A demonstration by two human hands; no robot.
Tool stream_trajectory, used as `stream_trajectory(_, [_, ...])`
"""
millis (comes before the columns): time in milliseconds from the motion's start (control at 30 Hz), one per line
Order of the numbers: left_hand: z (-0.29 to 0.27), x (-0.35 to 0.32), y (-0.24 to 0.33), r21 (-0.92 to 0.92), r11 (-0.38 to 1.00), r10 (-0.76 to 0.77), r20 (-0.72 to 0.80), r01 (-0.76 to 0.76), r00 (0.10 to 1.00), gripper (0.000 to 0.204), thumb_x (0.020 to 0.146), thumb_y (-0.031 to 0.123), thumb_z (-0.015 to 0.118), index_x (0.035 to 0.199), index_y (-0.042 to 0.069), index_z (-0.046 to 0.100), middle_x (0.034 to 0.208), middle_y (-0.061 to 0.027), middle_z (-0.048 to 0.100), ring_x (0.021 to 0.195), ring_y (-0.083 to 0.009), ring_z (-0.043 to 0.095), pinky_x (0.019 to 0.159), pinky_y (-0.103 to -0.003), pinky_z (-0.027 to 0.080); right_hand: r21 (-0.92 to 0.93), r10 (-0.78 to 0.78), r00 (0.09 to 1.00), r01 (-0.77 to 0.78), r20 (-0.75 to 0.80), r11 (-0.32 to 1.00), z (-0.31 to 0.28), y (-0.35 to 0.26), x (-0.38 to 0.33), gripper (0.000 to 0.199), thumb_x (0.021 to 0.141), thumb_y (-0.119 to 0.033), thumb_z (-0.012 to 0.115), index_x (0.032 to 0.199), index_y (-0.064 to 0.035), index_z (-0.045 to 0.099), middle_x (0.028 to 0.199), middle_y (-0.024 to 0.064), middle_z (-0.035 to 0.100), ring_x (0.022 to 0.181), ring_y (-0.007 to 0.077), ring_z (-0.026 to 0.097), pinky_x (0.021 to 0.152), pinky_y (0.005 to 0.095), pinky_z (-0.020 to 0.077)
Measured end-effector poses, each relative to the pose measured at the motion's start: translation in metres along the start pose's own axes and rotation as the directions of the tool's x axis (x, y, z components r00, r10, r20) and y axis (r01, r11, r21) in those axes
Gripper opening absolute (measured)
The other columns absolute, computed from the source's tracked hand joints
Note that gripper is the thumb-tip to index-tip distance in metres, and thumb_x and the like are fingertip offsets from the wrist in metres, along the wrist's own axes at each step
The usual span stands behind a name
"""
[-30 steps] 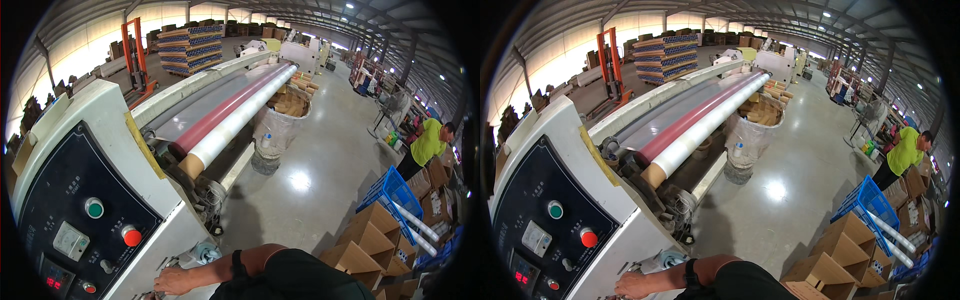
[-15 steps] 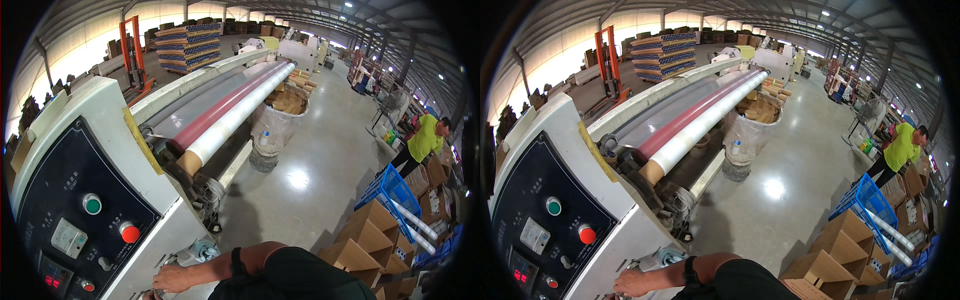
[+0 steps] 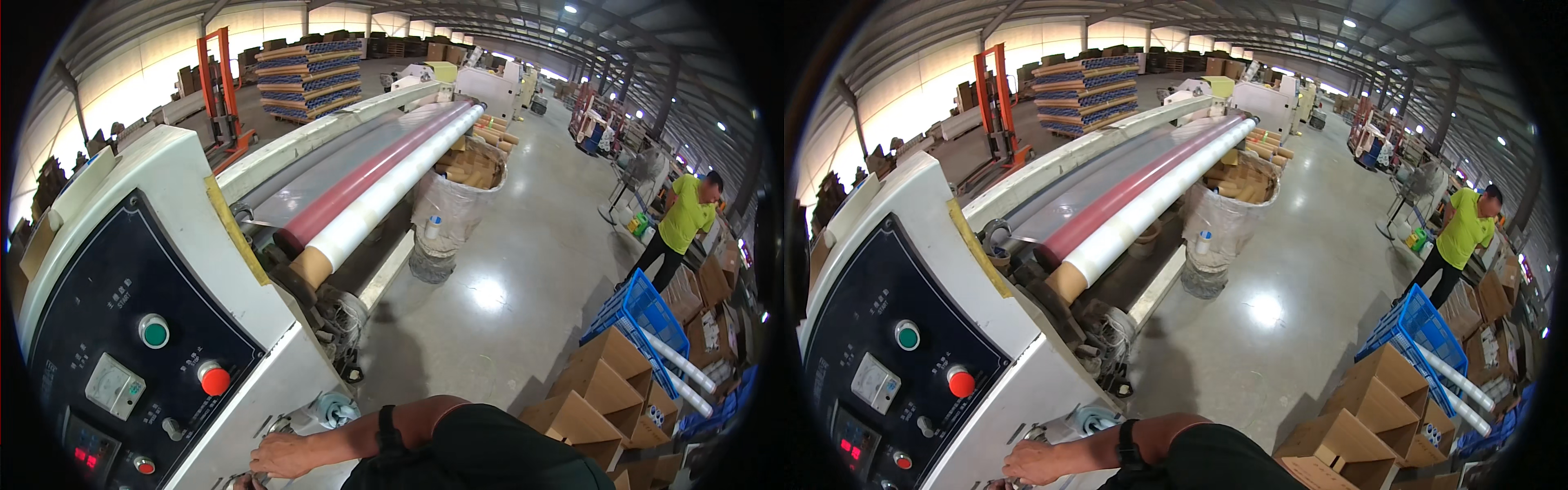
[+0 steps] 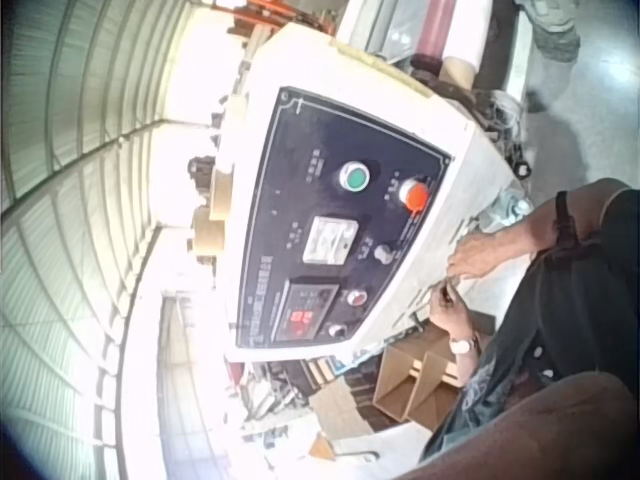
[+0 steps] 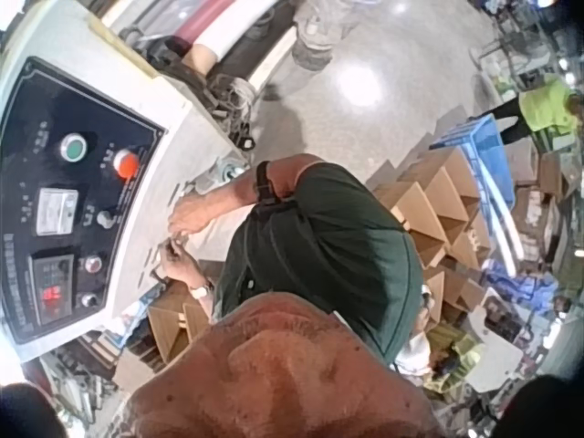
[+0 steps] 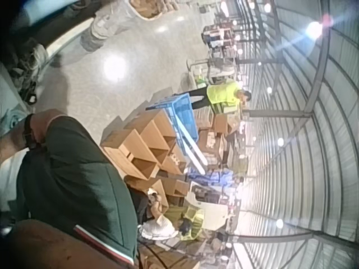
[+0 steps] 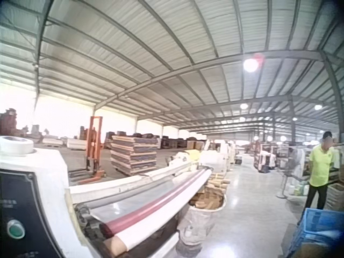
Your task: Operating a large roll-slitting or rewinding machine to process rolls of material.
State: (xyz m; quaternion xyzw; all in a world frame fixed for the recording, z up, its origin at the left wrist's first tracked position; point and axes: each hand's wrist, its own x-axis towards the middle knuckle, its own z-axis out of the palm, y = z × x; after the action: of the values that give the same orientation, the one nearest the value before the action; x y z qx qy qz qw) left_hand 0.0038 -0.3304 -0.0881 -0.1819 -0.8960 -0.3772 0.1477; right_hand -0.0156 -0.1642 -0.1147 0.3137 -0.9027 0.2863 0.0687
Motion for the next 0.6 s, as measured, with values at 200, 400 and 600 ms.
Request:
stream_trajectory(200, [-0.001, 0.001, -0.003, 0.038, 0.999, 0.026, 0.001, -0.026, 1.0, 0.009, 0.084, 0.01, 0.061, 0.083, 0.001, 0.062, 0.074, -0.0114, 0.063, 0.063, -0.0219, 0.06, 0.058, -0.031, 0.048, 0.004, 0.002, 1.0, -0.002, -0.005, 1.0, 0.008, 0.002, 0.001, 0.023, 0.075, -0.02, 0.06, 0.089, -0.0037, 0.053, 0.083, 0.0114, 0.054, 0.078, 0.0298, 0.058, 0.069, 0.0395, 0.0461])
stream_trajectory(400, [-0.001, 0.001, -0.005, -0.027, 1.0, -0.014, 0.002, 0.014, 1.0, 0.01, 0.083, 0.008, 0.061, 0.082, -0.001, 0.061, 0.073, -0.0114, 0.063, 0.063, -0.0205, 0.059, 0.059, -0.03, 0.049, -0.001, 0.01, 1.0, -0.01, 0.026, 1.0, 0.008, 0.002, 0.004, 0.024, 0.075, -0.02, 0.06, 0.09, -0.0035, 0.053, 0.083, 0.012, 0.054, 0.078, 0.0303, 0.059, 0.069, 0.04, 0.0464])
stream_trajectory(600, [0.001, 0.004, 0.017, 0.129, 0.991, 0.024, 0.073, -0.033, 0.997, 0.021, 0.085, 0.022, 0.06, 0.084, 0.0, 0.063, 0.077, -0.0145, 0.064, 0.067, -0.0274, 0.061, 0.062, -0.034, 0.048, 0.059, -0.081, 0.983, 0.092, -0.162, 0.994, 0.024, 0.025, -0.006, 0.026, 0.084, -0.033, 0.053, 0.087, -0.0083, 0.062, 0.079, 0.0127, 0.062, 0.072, 0.0289, 0.061, 0.055, 0.0415, 0.0473])
